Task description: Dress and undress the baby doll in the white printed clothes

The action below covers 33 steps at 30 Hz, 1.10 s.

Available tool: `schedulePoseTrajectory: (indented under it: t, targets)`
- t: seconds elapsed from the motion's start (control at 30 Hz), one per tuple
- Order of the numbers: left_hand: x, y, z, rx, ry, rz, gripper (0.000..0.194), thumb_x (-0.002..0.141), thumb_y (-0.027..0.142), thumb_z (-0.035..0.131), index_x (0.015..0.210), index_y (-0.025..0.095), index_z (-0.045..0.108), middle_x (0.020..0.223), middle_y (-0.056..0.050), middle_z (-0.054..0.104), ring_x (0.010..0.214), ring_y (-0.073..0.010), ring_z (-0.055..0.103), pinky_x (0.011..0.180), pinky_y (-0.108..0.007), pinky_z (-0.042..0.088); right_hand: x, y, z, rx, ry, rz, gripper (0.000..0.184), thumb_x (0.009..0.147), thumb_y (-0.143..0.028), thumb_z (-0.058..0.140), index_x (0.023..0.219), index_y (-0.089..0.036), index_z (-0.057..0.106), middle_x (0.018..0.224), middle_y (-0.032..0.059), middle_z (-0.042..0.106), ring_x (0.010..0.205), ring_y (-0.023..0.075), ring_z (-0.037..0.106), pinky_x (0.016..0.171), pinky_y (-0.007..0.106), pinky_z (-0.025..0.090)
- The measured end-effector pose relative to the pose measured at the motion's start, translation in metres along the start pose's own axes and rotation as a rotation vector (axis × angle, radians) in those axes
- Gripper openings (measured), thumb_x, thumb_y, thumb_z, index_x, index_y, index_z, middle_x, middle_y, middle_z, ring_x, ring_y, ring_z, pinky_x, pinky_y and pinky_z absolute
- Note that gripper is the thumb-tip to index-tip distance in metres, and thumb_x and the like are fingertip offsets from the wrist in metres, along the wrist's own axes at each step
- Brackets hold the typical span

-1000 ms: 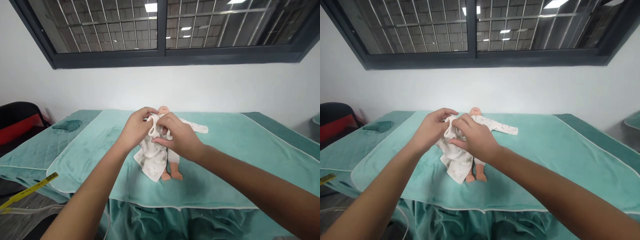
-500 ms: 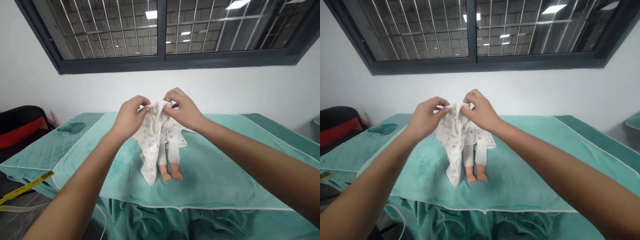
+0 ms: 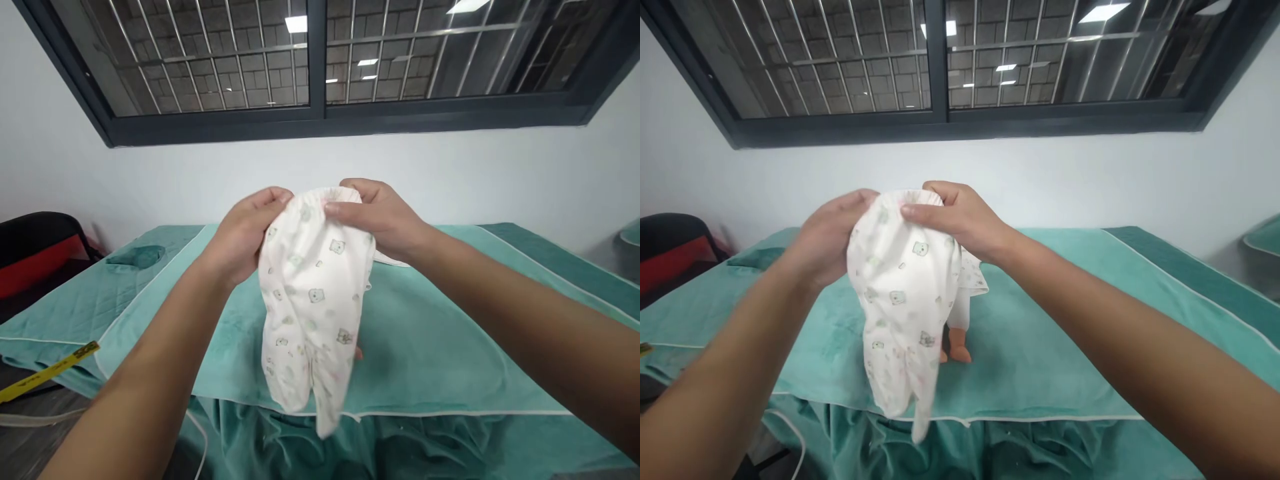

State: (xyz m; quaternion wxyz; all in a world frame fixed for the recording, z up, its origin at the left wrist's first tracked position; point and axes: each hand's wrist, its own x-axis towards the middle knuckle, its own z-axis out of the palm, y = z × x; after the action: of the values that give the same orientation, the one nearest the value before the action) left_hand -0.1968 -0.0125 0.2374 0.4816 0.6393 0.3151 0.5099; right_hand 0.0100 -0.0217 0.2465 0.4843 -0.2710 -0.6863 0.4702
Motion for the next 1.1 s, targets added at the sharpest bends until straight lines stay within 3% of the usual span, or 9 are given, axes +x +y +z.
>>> schedulePoseTrajectory:
  t: [0.17, 0.23, 0.33, 0.4, 0.53, 0.63, 0.73, 0.97, 1.1]
  targets:
    - [-0.007, -0.006, 0.014, 0.133, -0.331, -0.149, 0.037, 0.073, 0.048, 0.077, 0.088, 0.015, 0.07, 0.085, -0.007, 0.07, 0.073, -0.0207, 0.065, 0.061, -0.026, 0.05, 0.006, 0.032, -0.007, 0.135, 0.132, 0.056, 0.05, 0.068, -0.057, 0.079, 0.07, -0.019, 0.046, 0.064, -0.0042, 0.049, 0.056, 0.0088, 0.046, 0.052, 0.022, 0.038]
    - [-0.006, -0.01, 0.017, 0.116, -0.265, -0.109, 0.034, 0.074, 0.046, 0.076, 0.086, 0.015, 0.069, 0.08, -0.005, 0.069, 0.071, -0.0183, 0.064, 0.06, -0.024, 0.049, 0.0, 0.039, -0.011, 0.052, -0.036, 0.145, 0.048, 0.069, -0.059, 0.077, 0.074, -0.018, 0.053, 0.068, -0.0019, 0.056, 0.061, 0.0111, 0.052, 0.055, 0.023, 0.042]
    - [-0.003, -0.019, 0.02, -0.01, -0.125, -0.078, 0.032, 0.08, 0.047, 0.07, 0.08, 0.016, 0.065, 0.071, -0.001, 0.064, 0.063, -0.0131, 0.059, 0.058, -0.021, 0.047, -0.01, 0.042, -0.016, -0.18, -0.459, 0.336, 0.042, 0.07, -0.054, 0.078, 0.086, -0.016, 0.068, 0.083, 0.0036, 0.067, 0.08, 0.018, 0.062, 0.068, 0.026, 0.049]
    - [-0.002, -0.026, 0.023, -0.102, -0.114, -0.152, 0.033, 0.082, 0.049, 0.069, 0.08, 0.016, 0.064, 0.07, -0.001, 0.062, 0.061, -0.012, 0.058, 0.058, -0.021, 0.047, -0.014, 0.044, -0.019, -0.233, -0.546, 0.392, 0.039, 0.072, -0.05, 0.077, 0.091, -0.016, 0.072, 0.09, 0.0056, 0.07, 0.087, 0.021, 0.064, 0.072, 0.028, 0.05]
    - [-0.006, -0.038, 0.029, -0.197, -0.126, -0.246, 0.041, 0.082, 0.055, 0.066, 0.09, 0.016, 0.065, 0.076, -0.004, 0.064, 0.063, -0.0136, 0.059, 0.059, -0.025, 0.049, -0.012, 0.048, -0.023, -0.084, -0.125, 0.301, 0.031, 0.078, -0.044, 0.071, 0.09, -0.015, 0.07, 0.089, 0.0054, 0.069, 0.081, 0.0184, 0.063, 0.07, 0.027, 0.049]
    - [-0.012, -0.041, 0.03, -0.093, -0.295, -0.334, 0.041, 0.074, 0.053, 0.074, 0.088, 0.015, 0.067, 0.07, -0.003, 0.062, 0.057, -0.0126, 0.056, 0.05, -0.022, 0.043, -0.011, 0.051, -0.021, 0.042, 0.06, 0.237, 0.023, 0.078, -0.035, 0.068, 0.087, -0.014, 0.067, 0.082, 0.0035, 0.066, 0.078, 0.0165, 0.061, 0.069, 0.026, 0.048]
    - [-0.016, -0.043, 0.032, 0.045, -0.363, -0.384, 0.036, 0.071, 0.047, 0.079, 0.083, 0.014, 0.068, 0.071, -0.004, 0.063, 0.058, -0.0135, 0.056, 0.049, -0.022, 0.041, -0.01, 0.054, -0.015, 0.137, 0.071, 0.239, 0.022, 0.079, -0.034, 0.064, 0.089, -0.015, 0.064, 0.081, 0.0031, 0.065, 0.08, 0.0167, 0.06, 0.071, 0.027, 0.049]
    - [-0.008, -0.056, 0.044, -0.272, -0.031, -0.198, 0.032, 0.082, 0.041, 0.07, 0.101, 0.016, 0.065, 0.087, -0.003, 0.069, 0.075, -0.0142, 0.063, 0.067, -0.022, 0.048, -0.011, 0.083, -0.006, 0.195, 0.154, 0.339, 0.041, 0.078, -0.049, 0.071, 0.1, -0.015, 0.065, 0.093, 0.0071, 0.069, 0.085, 0.0182, 0.063, 0.073, 0.027, 0.051]
    - [-0.008, -0.065, 0.049, -0.421, 0.069, -0.287, 0.033, 0.079, 0.041, 0.074, 0.095, 0.016, 0.062, 0.075, -0.002, 0.067, 0.063, -0.0141, 0.063, 0.058, -0.022, 0.049, -0.018, 0.093, -0.006, 0.151, -0.185, 0.404, 0.064, 0.071, -0.07, 0.069, 0.101, -0.013, 0.067, 0.098, 0.0117, 0.07, 0.09, 0.0221, 0.065, 0.075, 0.03, 0.053]
